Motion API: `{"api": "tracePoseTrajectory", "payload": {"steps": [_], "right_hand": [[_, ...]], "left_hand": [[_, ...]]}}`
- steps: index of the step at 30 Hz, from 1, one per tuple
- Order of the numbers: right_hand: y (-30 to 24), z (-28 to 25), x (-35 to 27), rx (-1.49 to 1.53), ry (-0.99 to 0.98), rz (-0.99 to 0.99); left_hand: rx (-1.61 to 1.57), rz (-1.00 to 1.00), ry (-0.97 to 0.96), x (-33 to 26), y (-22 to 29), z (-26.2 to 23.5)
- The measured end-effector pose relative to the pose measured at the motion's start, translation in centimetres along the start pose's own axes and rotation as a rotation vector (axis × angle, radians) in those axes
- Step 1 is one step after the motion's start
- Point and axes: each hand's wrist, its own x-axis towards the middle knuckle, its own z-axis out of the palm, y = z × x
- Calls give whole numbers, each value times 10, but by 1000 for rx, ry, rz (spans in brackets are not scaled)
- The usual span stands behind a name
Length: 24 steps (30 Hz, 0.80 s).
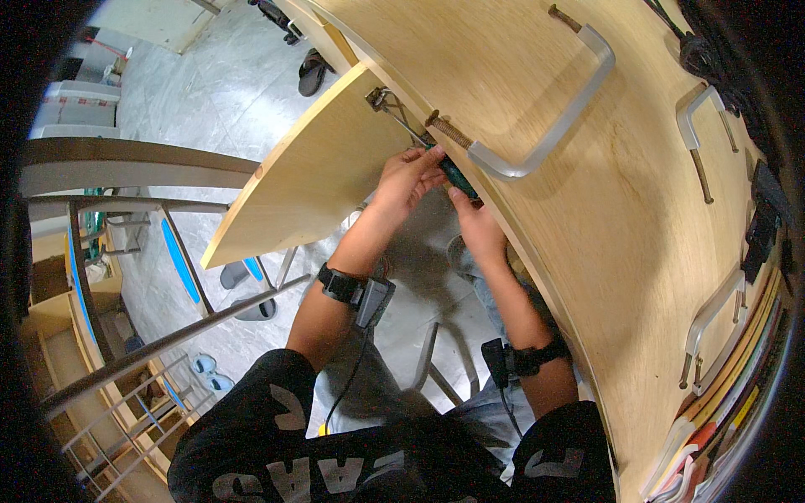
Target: The person uses a screwdriver to tighten screws on a wooden cabinet door. They then attach a metal handle to the door using an Allen key and tighten it with the screwdriver.
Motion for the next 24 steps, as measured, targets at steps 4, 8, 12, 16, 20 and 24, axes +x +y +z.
{"api": "tracePoseTrajectory", "payload": {"steps": [4,8,12,16,20,24], "right_hand": [[-14,0,0,-4,-19,13],[-24,-10,4,309,-156,538],[-21,-15,5,398,-251,711],[-17,-12,4,431,-204,603],[-20,-9,2,347,-163,470],[-20,-8,1,320,-87,369]], "left_hand": [[-49,21,-40,0,0,-1],[-91,32,-23,-2,1,-1],[-136,55,-116,-3,5,0],[-178,62,-146,-4,6,1],[-63,11,-92,-4,7,1],[-9,-23,-38,-3,5,3]]}}
